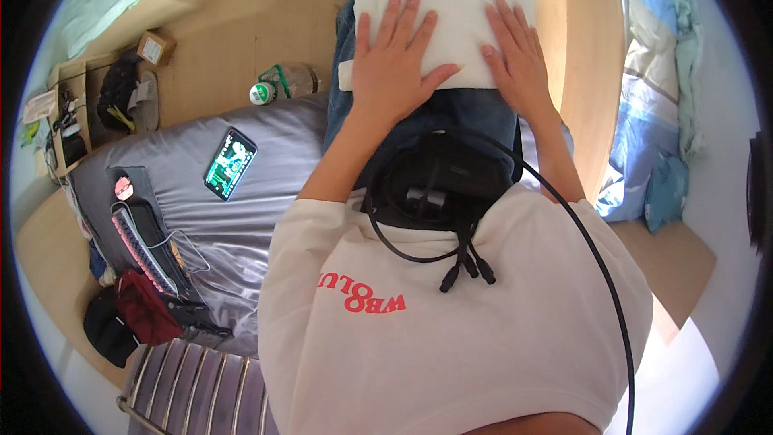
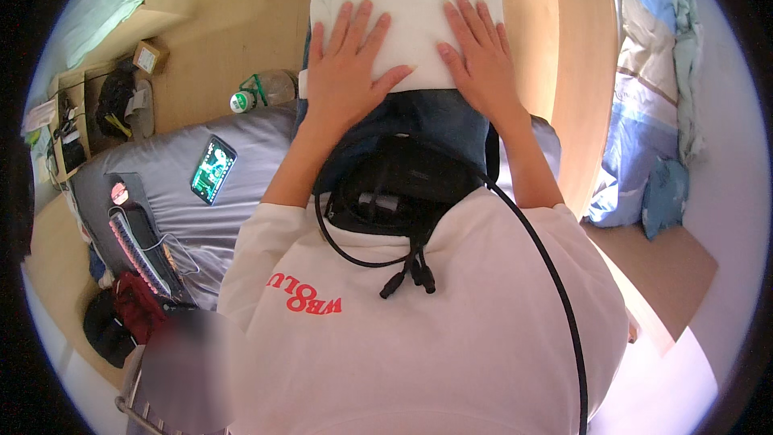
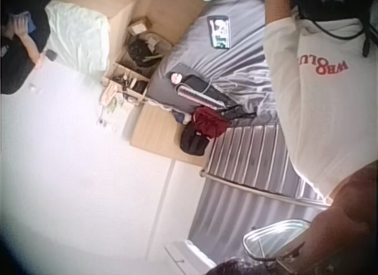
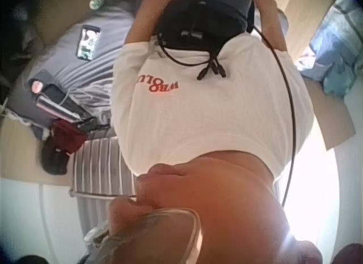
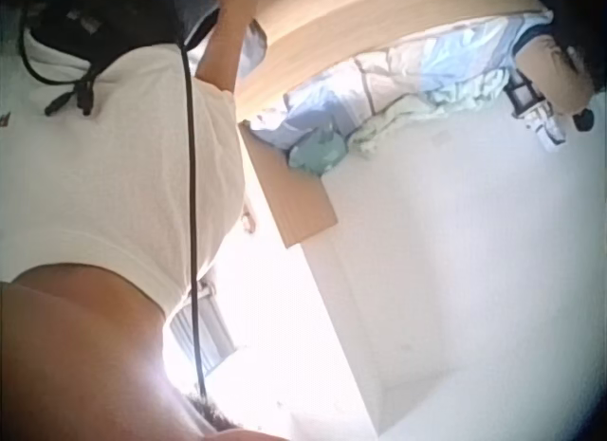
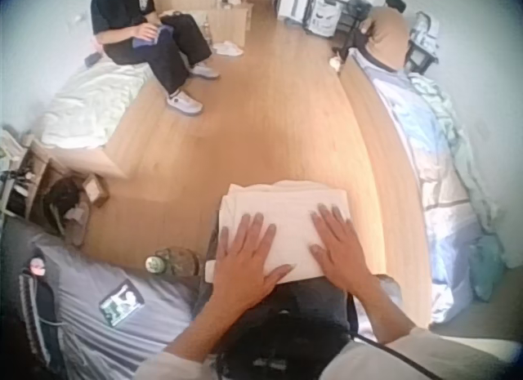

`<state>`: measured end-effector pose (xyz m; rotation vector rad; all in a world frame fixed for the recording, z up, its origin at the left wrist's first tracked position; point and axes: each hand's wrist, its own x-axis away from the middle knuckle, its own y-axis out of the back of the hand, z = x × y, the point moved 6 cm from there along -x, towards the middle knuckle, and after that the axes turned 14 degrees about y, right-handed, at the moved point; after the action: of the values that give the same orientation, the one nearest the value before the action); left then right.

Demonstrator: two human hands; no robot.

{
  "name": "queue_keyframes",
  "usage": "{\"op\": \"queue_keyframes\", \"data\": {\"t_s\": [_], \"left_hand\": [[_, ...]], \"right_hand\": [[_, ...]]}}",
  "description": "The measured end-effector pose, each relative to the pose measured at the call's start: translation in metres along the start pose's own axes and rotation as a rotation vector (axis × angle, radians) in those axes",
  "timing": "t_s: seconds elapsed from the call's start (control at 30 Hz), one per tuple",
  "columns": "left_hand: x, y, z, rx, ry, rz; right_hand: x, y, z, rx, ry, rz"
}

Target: Folding and organizing clothes while sitting on a bed.

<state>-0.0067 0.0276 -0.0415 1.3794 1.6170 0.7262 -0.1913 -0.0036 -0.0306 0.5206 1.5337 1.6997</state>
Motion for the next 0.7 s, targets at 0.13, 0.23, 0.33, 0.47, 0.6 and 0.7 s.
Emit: {"op": "queue_keyframes", "data": {"t_s": [0.13, 0.23, 0.33, 0.47, 0.6, 0.7], "left_hand": [[0.006, 0.012, 0.011, 0.05, 0.002, 0.04], [0.011, 0.02, 0.015, 0.025, 0.015, 0.108], [0.014, 0.019, 0.011, -0.045, 0.025, 0.104], [0.018, 0.003, -0.019, -0.153, -0.186, 0.062], [0.018, -0.008, -0.026, -0.197, -0.153, 0.058], [0.02, 0.0, -0.019, -0.127, -0.101, -0.02]], "right_hand": [[0.016, 0.002, -0.015, -0.162, -0.014, -0.055], [0.026, 0.008, -0.009, -0.144, 0.018, -0.039], [0.027, 0.014, 0.009, 0.013, 0.082, 0.001], [0.013, 0.008, 0.04, -0.012, 0.226, 0.059], [0.006, 0.002, 0.053, -0.091, 0.24, 0.034], [0.008, -0.004, 0.044, 0.06, 0.163, 0.095]]}}
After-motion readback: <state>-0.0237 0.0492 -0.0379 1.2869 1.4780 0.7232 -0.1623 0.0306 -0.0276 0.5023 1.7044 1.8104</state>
